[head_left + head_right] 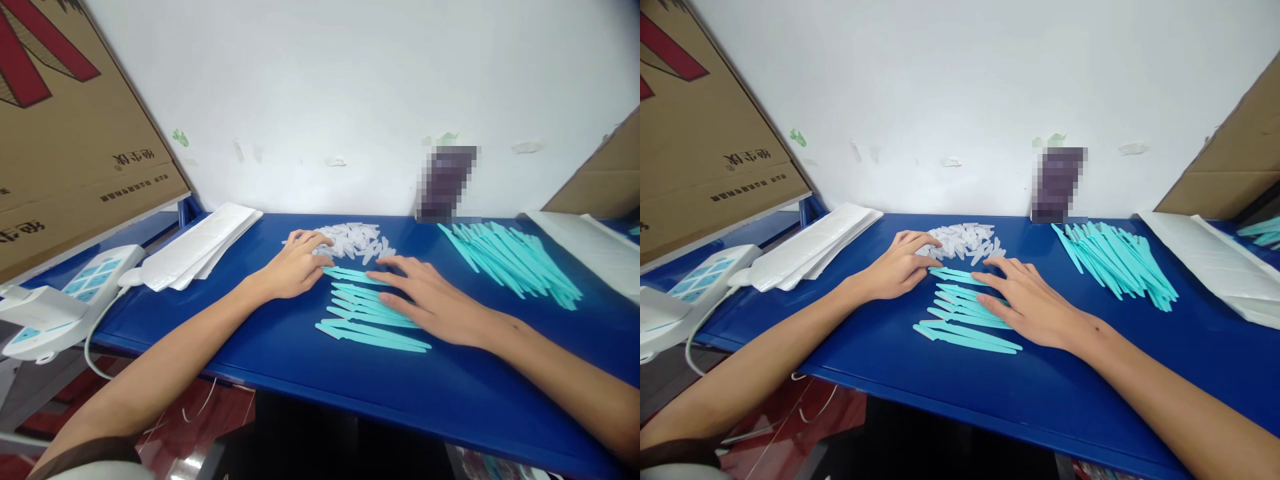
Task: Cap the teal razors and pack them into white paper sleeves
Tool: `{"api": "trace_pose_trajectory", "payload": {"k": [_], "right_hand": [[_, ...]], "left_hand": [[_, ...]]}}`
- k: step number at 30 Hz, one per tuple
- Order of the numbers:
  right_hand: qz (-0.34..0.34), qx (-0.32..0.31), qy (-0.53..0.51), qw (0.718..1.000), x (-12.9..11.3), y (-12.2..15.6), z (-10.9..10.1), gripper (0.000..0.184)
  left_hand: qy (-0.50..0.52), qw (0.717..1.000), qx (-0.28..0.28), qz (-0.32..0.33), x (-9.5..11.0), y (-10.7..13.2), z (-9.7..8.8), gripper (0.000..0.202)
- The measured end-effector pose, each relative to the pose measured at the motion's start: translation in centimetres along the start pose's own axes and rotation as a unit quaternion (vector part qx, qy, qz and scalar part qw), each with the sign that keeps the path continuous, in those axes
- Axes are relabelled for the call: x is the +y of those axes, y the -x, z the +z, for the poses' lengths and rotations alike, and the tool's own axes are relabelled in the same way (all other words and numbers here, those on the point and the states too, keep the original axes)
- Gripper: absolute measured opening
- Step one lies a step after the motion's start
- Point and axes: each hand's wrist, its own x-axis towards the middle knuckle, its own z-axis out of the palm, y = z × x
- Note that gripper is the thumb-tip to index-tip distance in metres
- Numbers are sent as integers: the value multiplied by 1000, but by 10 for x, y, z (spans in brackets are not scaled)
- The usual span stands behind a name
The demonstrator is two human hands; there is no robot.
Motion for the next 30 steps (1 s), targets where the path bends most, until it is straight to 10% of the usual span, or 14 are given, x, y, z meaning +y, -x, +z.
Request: {"api": "trace_pose_trajectory", "payload": {"k": [18, 30], "right_hand": [[60, 32, -48, 997, 12, -7, -1, 38], [111, -99, -134, 980, 20, -4, -22, 29]], "left_hand": [[1, 1000, -20, -21, -24, 5, -3, 35], [86, 994, -53, -47, -33, 8, -6, 31]]}}
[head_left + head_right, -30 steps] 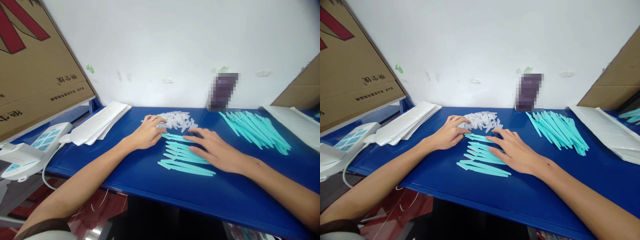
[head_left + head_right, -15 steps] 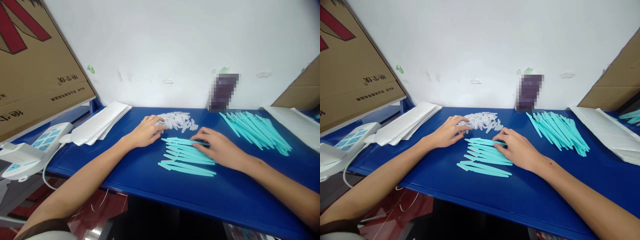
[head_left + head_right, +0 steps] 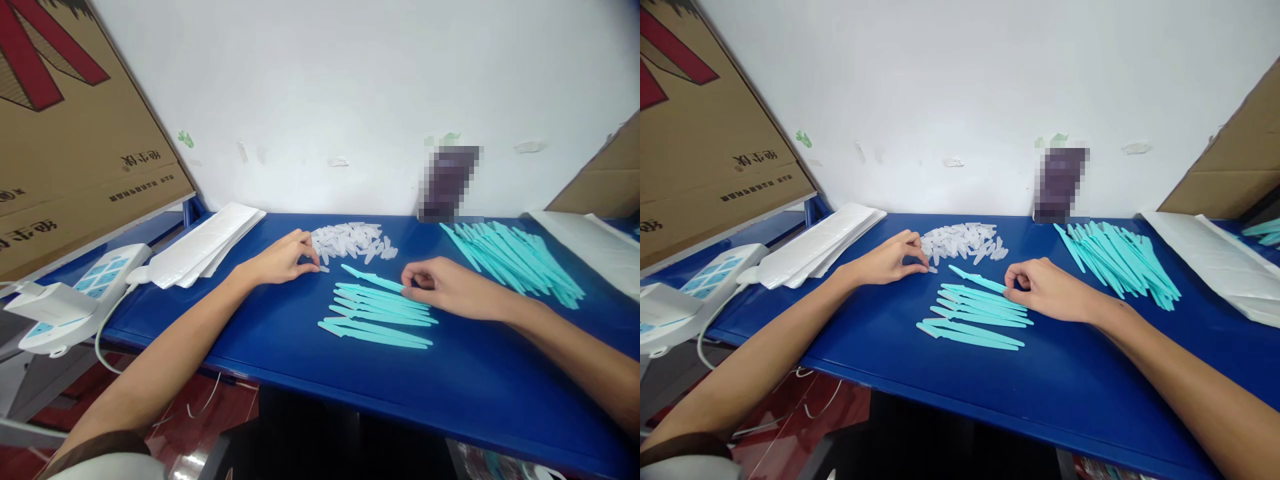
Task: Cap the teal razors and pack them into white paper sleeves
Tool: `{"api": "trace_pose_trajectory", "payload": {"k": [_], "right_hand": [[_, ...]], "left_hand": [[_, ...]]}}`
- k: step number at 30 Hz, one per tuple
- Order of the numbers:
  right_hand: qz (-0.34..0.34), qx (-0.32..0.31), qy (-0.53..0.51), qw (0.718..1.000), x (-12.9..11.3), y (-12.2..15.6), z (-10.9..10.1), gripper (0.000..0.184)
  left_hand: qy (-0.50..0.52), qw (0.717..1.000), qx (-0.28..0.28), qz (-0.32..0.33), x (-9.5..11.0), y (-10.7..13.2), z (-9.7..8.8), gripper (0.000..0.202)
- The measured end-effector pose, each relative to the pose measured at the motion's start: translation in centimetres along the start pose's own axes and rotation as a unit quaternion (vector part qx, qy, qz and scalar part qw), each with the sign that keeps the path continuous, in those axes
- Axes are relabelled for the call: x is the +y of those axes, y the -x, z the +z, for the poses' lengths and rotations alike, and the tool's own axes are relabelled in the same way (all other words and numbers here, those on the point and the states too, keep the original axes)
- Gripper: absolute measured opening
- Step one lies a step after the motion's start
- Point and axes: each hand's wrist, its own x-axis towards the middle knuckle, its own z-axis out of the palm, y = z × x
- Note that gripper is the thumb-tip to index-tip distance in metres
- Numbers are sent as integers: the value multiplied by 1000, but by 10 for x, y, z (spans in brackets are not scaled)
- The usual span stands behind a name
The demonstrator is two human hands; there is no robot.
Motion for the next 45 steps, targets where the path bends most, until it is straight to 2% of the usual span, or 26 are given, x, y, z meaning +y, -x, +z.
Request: {"api": "trace_pose_trajectory", "payload": {"k": [3, 8, 10, 14, 19, 23, 36, 45], "right_hand": [[-5, 17, 20, 1000, 1, 0, 0, 25], [-69, 112, 84, 988, 9, -2, -2, 29], [-79, 125, 86, 985, 13, -2, -3, 31], [-65, 83, 30, 994, 18, -2, -5, 33], [-63, 50, 10, 997, 21, -3, -3, 36], [-53, 48, 1, 997, 21, -4, -4, 39], [-91, 53, 22, 994, 17, -3, -4, 45], [-93, 68, 38, 993, 19, -2, -5, 46]], "left_hand": [[65, 998, -6, -3, 8, -4, 5, 30], [118, 993, -15, -10, 15, -6, 7, 27], [135, 990, -31, -25, 16, -6, 6, 27], [161, 983, -67, -59, 18, -6, 4, 29], [170, 979, -76, -79, 20, -5, 5, 27], [157, 982, -69, -78, 20, -6, 7, 26], [90, 993, -40, -64, 18, -4, 18, 24], [80, 992, -51, -79, 20, -6, 15, 26]]}}
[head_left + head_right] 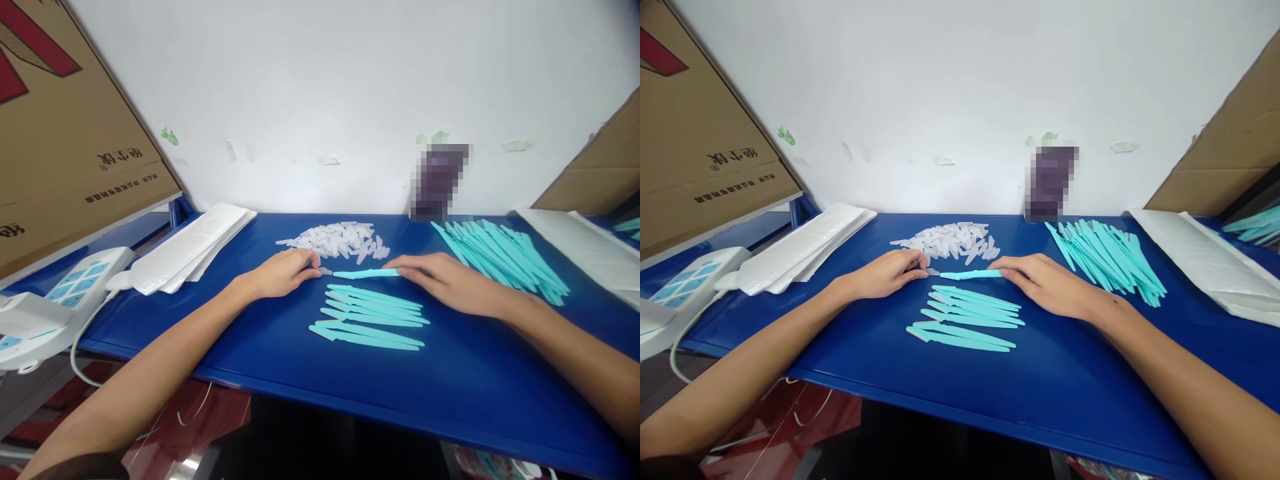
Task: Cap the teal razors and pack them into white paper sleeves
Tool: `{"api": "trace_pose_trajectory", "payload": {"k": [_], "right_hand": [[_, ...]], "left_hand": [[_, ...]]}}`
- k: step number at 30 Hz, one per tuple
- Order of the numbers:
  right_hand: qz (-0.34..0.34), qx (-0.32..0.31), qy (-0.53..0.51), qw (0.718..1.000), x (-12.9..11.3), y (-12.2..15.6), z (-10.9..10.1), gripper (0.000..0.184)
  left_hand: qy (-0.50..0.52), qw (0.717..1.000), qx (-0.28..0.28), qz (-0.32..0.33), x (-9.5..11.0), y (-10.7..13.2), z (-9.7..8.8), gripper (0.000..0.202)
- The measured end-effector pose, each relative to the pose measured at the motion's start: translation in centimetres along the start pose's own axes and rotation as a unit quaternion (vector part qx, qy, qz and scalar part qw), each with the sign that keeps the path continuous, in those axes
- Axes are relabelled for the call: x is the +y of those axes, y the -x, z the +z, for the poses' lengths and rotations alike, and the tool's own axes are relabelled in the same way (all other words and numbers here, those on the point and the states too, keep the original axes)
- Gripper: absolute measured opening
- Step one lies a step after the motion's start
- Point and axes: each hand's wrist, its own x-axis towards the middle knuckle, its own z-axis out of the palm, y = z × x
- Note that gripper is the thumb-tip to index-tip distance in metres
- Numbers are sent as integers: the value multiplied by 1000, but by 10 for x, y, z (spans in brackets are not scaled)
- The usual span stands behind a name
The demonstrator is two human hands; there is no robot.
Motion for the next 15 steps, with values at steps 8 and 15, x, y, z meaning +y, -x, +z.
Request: {"api": "trace_pose_trajectory", "payload": {"k": [8, 15], "right_hand": [[-6, 12, 26, 1000, 1, 0, 3, 46], [-9, 36, 55, 998, 1, 0, 1, 45]], "left_hand": [[-7, 1000, 5, 1, 3, 0, -2, 30], [15, 999, 21, 19, 5, -1, 0, 28]]}}
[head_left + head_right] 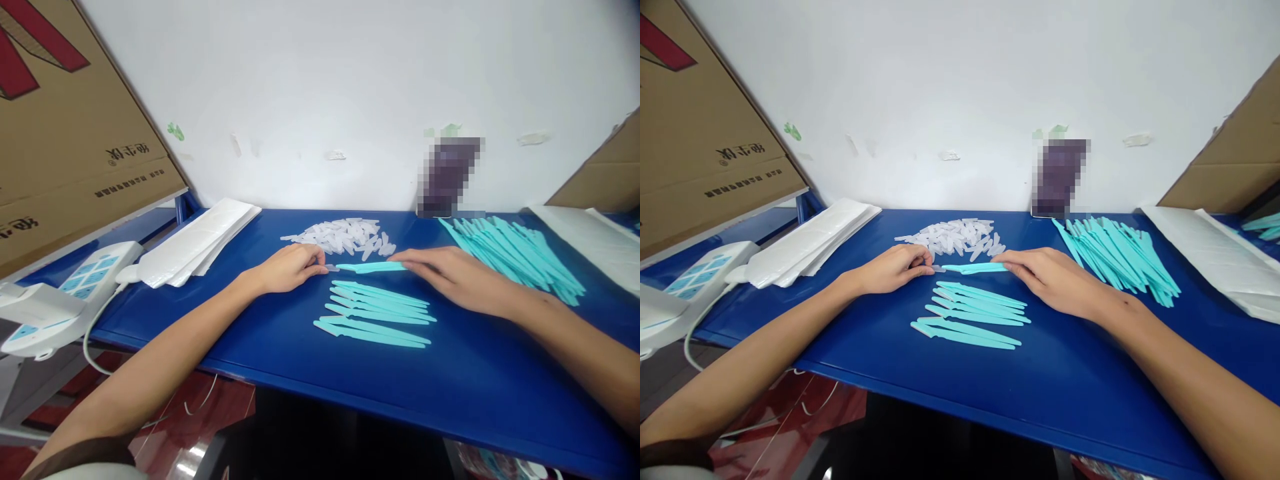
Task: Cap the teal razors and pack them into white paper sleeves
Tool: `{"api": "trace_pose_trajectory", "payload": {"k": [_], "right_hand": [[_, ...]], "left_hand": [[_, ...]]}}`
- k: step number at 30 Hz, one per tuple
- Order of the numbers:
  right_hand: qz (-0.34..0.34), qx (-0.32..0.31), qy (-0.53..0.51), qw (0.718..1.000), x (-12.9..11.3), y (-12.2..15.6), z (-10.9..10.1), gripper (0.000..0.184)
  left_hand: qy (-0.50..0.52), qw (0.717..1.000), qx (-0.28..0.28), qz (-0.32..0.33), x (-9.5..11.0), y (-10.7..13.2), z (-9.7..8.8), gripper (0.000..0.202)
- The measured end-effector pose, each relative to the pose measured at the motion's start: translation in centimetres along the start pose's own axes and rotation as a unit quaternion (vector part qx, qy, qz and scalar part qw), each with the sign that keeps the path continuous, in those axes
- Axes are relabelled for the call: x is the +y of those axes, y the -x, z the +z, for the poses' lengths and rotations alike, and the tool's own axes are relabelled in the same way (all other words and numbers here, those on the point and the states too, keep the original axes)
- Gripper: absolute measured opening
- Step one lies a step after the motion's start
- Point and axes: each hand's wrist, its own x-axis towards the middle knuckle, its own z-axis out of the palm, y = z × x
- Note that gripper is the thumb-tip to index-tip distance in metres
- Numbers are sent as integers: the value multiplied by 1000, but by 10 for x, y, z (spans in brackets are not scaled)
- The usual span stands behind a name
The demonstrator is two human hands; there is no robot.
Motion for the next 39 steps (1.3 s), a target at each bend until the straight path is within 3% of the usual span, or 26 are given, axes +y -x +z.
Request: {"api": "trace_pose_trajectory", "payload": {"k": [11, 16, 22, 26, 30, 39], "right_hand": [[-1, 17, -1, 1000, 0, 2, -7, 43], [-19, 17, 0, 1000, -11, -3, -2, 46], [1, 40, 37, 999, -15, -5, 2, 46], [45, 30, 41, 998, -8, -3, 4, 46], [55, 35, 20, 998, -2, -2, 6, 44], [64, -32, -21, 997, 0, -2, 5, 41]], "left_hand": [[59, 996, 71, 14, 5, 0, 4, 26], [78, 989, 121, 35, 10, -4, 12, 27], [8, 987, 154, 50, 6, -7, 10, 30], [-134, 980, 137, 56, -15, -1, -2, 32], [-188, 975, 95, 70, -29, 5, -12, 35], [-206, 973, 29, 102, -10, 6, -14, 32]]}}
